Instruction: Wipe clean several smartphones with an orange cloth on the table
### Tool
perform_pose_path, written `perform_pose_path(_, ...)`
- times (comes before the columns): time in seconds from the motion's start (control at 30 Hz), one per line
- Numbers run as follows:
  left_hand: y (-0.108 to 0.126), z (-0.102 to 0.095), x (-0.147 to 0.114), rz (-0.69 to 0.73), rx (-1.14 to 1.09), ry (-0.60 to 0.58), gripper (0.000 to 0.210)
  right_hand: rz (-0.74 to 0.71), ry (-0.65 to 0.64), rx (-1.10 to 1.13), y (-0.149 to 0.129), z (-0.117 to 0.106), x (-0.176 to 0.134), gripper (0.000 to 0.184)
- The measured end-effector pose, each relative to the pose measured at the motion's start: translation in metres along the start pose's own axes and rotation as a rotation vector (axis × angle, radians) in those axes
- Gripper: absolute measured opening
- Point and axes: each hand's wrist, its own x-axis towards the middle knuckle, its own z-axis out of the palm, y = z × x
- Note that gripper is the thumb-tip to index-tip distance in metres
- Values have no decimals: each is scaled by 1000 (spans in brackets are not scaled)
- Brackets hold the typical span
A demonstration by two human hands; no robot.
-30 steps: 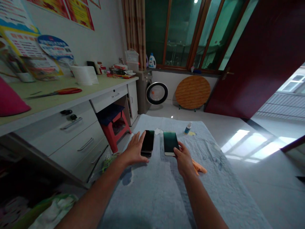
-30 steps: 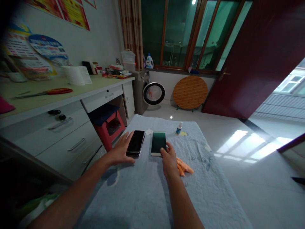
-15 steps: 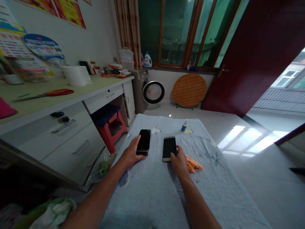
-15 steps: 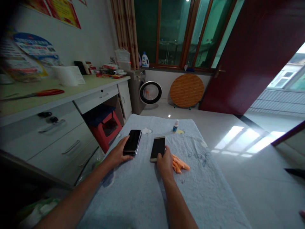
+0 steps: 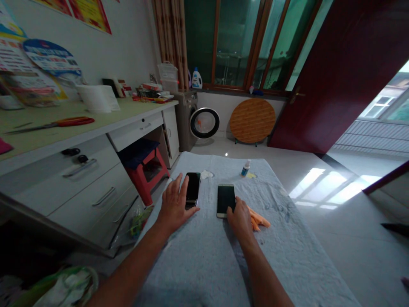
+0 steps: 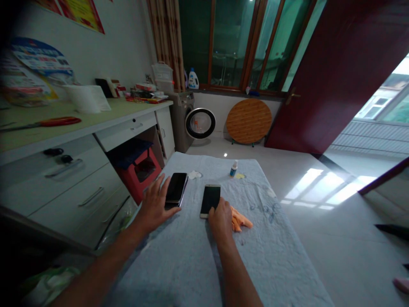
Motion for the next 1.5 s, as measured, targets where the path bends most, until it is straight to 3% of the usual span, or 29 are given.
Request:
perform_pose_path(0.07,26,-5,-2,117,-70,-61,79,-13,-16,-61,-2,-4,0,37)
perform_pose_path(0.13,48,-1,-5,185,-171,-241,60,-39,-38,-120,-2,-13,1,34)
perform_pose_path(0.2,61,10,-6,185,-229,-395,55,-71,-58,-162,1,-28,6,33)
perform_pose_path(0.37,69,47,-7,122,-55,-470,64,-86,-130,-264,28,-73,19,31)
perform_pose_path(0.47,71,60,-5,55,63,-490,74,-73,-237,-311,43,-86,18,31)
perform_pose_path(0.6,72,71,-5,31,111,-444,79,-98,-315,-327,48,-78,2,35)
perform_pose_path(0.73,69,80,-8,63,59,-388,66,-139,-234,-312,54,-59,-8,25)
perform_pose_path(0.9,70,81,-12,101,1,-370,64,-141,-184,-106,64,-51,3,21)
perform_pose_path(1.1,75,77,-18,148,-69,-380,68,-309,-80,30,46,-45,20,15)
perform_pose_path(1.3,69,78,-18,205,-132,-375,67,-425,-86,19,43,-23,16,20)
perform_pose_path(1.5,69,80,-18,220,-128,-353,63,-478,-111,114,52,-21,16,26)
